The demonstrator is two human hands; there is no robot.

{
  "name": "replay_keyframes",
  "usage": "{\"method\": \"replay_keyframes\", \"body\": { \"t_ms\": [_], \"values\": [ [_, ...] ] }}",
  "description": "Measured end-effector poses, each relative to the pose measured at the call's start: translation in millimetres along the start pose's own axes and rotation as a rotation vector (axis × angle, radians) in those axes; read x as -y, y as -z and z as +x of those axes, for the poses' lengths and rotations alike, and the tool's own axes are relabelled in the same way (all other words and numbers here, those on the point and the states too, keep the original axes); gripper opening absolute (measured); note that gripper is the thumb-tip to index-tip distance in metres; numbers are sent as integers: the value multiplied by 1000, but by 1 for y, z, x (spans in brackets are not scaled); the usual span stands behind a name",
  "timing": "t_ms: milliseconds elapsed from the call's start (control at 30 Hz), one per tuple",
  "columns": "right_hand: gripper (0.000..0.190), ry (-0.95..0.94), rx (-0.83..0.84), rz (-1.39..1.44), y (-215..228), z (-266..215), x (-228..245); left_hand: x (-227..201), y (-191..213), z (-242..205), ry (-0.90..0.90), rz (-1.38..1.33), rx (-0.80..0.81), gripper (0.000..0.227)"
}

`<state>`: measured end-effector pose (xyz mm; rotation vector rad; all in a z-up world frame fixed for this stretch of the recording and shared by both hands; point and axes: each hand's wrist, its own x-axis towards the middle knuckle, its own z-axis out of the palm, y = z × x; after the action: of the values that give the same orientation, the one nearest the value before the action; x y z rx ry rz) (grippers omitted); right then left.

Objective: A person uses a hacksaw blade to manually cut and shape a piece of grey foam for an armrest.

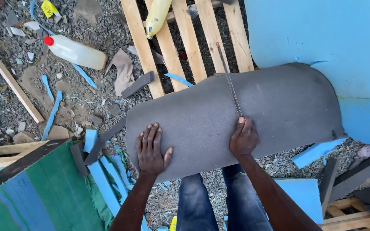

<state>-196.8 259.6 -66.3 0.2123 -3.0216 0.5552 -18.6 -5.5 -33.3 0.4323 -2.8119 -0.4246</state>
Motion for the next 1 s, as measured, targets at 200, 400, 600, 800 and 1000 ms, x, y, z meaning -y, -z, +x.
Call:
{"method": "replay_keyframes", "body": {
  "t_ms": [200,400,600,800,1000],
  "values": [
    [36,-439,365,634,78,39,-4,0,1,-1,8,12,-2,74],
    [42,-91,1108,615,170,123,-153,-11,10,8,20,-43,6,63],
    [55,171,1228,-769,175,193,-167,-10,9,14,11,-30,29,64],
    [21,525,532,-325,81,256,-54,-14,14,26,81,-5,182,64],
    [66,520,1332,-79,-132,299,-8,-64,-53,119,349,-142,139,38]
  ]
}}
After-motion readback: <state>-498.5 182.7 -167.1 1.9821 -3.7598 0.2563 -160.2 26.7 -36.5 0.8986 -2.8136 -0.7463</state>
